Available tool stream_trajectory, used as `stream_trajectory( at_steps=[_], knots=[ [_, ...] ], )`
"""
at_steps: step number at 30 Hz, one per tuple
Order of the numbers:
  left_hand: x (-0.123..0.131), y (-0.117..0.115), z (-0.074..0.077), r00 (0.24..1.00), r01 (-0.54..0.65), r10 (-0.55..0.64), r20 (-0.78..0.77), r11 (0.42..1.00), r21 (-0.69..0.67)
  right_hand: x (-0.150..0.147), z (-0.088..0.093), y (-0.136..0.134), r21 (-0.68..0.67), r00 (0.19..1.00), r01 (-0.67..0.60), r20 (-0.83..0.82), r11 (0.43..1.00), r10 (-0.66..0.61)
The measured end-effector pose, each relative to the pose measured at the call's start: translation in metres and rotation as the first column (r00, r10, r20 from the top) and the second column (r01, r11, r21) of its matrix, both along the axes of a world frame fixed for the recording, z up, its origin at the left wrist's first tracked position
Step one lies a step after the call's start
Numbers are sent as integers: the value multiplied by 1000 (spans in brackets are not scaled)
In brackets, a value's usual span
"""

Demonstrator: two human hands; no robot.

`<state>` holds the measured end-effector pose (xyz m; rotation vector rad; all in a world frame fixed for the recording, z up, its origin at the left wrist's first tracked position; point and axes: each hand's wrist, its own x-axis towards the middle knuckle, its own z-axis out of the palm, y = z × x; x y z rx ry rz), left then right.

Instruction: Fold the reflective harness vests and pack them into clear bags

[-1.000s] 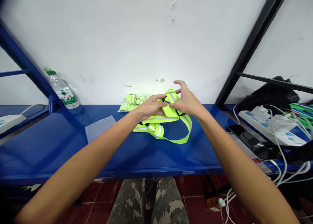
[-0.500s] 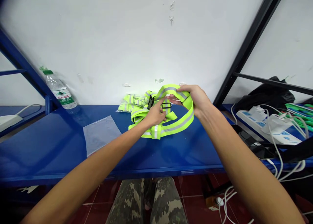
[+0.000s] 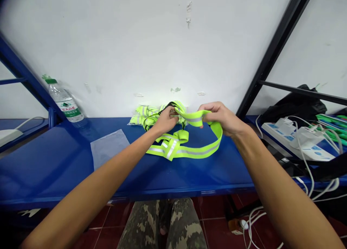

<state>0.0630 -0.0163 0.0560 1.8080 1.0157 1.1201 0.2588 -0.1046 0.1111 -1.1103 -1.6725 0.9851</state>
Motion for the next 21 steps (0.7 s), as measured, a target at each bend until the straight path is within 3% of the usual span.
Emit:
stream_trajectory(
  at_steps=[1, 3, 4, 6, 8, 10, 11, 13, 16, 18, 21],
  knots=[
    [1, 0, 3, 990, 105, -93, 104, 987, -118, -3, -1, -3, 39, 993, -29, 118, 999, 24],
    [3, -2, 9, 933, 287, -188, 308, 903, -319, -12, -3, -10, 114, 932, -119, 356, 986, 72],
    [5, -3, 12, 906, 331, -180, 383, 865, -376, -16, -4, -13, 107, 877, -190, 465, 976, 120],
    [8, -8, 16, 876, 321, -99, 472, 850, -418, -24, -7, -14, 19, 771, -323, 585, 946, 252],
    [11, -13, 18, 861, 273, -33, 507, 872, -407, -27, -12, -6, 36, 801, -298, 554, 954, 229],
    [12, -16, 17, 850, 269, -32, 526, 885, -381, -26, -18, 10, 220, 901, -30, 428, 975, -69],
    [12, -17, 16, 847, 278, -46, 529, 887, -369, -25, -21, 21, 300, 903, 132, 356, 945, -239],
    [11, -17, 12, 853, 288, -75, 516, 893, -345, -24, -23, 40, 306, 868, 272, 331, 912, -370],
    [13, -12, 0, 891, 269, -120, 437, 916, -297, -26, -13, 56, 255, 855, 292, 363, 922, -371],
    [18, -6, -11, 926, 228, -124, 357, 936, -267, -32, 0, 54, 280, 885, 320, 254, 905, -391],
    [33, 2, -23, 959, 161, -95, 267, 957, -240, -46, 21, 40, 265, 961, 226, 97, 937, -259]
  ],
)
